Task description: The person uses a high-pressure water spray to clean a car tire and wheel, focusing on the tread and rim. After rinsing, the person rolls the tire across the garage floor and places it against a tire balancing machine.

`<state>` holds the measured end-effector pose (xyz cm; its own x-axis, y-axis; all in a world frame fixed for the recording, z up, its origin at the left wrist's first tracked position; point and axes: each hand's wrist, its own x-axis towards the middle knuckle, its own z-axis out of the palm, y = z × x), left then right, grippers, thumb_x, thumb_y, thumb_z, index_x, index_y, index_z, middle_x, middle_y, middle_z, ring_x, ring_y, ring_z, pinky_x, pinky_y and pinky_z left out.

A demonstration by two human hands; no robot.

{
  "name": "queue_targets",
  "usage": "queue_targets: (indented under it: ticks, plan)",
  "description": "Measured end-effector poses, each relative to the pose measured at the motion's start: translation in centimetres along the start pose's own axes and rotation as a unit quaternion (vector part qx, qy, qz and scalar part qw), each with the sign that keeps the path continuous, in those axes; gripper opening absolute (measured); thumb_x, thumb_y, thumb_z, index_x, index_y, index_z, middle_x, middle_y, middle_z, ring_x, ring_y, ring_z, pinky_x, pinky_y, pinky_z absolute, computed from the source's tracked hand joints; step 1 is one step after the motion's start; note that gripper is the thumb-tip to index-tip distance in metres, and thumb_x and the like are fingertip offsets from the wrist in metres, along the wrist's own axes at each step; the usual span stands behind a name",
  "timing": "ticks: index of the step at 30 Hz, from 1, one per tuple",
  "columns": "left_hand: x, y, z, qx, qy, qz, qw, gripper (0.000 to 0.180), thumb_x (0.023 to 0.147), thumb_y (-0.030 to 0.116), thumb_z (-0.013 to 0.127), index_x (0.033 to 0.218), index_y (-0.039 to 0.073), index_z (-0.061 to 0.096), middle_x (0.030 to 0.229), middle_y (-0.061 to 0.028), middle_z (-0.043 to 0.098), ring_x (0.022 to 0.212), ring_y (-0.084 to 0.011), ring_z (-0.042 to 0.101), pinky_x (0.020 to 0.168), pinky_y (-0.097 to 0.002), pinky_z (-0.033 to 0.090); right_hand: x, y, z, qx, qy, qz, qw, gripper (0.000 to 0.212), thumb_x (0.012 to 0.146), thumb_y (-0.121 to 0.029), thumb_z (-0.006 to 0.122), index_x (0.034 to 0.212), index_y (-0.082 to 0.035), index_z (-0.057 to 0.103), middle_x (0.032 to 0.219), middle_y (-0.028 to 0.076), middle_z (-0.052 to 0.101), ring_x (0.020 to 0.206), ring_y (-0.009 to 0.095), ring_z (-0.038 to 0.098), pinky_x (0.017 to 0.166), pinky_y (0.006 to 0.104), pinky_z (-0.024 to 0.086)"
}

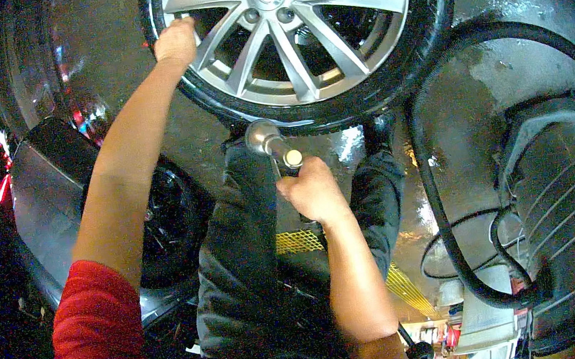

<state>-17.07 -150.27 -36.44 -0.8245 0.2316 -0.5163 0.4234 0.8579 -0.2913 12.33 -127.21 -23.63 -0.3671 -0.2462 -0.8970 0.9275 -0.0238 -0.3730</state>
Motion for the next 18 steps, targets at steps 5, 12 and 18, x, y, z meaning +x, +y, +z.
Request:
queue_targets:
  ticks: [5,12,18]
  plan:
    - [-0.1,0.5,0.3,-0.055,0.034,-0.05,0.997,0.02,0.097,0.019,0.054,0.106,0.004,0.062,0.11,-0.0213,0.067,0.1,-0.0402,0.069,0.085,-0.0486,0.057,-0.3,-0.6,0.2,0.029,-0.004,-0.013,0.999,0.02,0.075,-0.011,0.065,0.082,0.007,0.066,0.065,0.019,0.065,0.062,0.03,0.065,0.063,0.0433,0.051]
    - [0.5,-0.5,0.5,-0.075,-0.033,-0.064,0.995,0.028,0.099,0.028,0.055,0.107,0.004,0.067,0.108,-0.0229,0.069,0.099,-0.0403,0.07,0.085,-0.0479,0.057,-0.1,-0.2,0.3,-0.019,-0.013,0.02,1.0,0.016,0.08,-0.004,0.066,0.086,0.01,0.068,0.072,0.013,0.07,0.066,0.02,0.069,0.064,0.0336,0.055]
    - [0.6,-0.8,1.2,-0.057,0.001,-0.003,0.998,0.028,0.098,0.028,0.056,0.107,0.002,0.062,0.112,-0.0249,0.067,0.1,-0.0399,0.069,0.085,-0.0497,0.057,-0.2,0.2,0.5,0.03,-0.011,0.002,0.999,0.024,0.076,-0.016,0.066,0.075,0.007,0.066,0.065,0.02,0.066,0.063,0.031,0.067,0.063,0.0424,0.052]
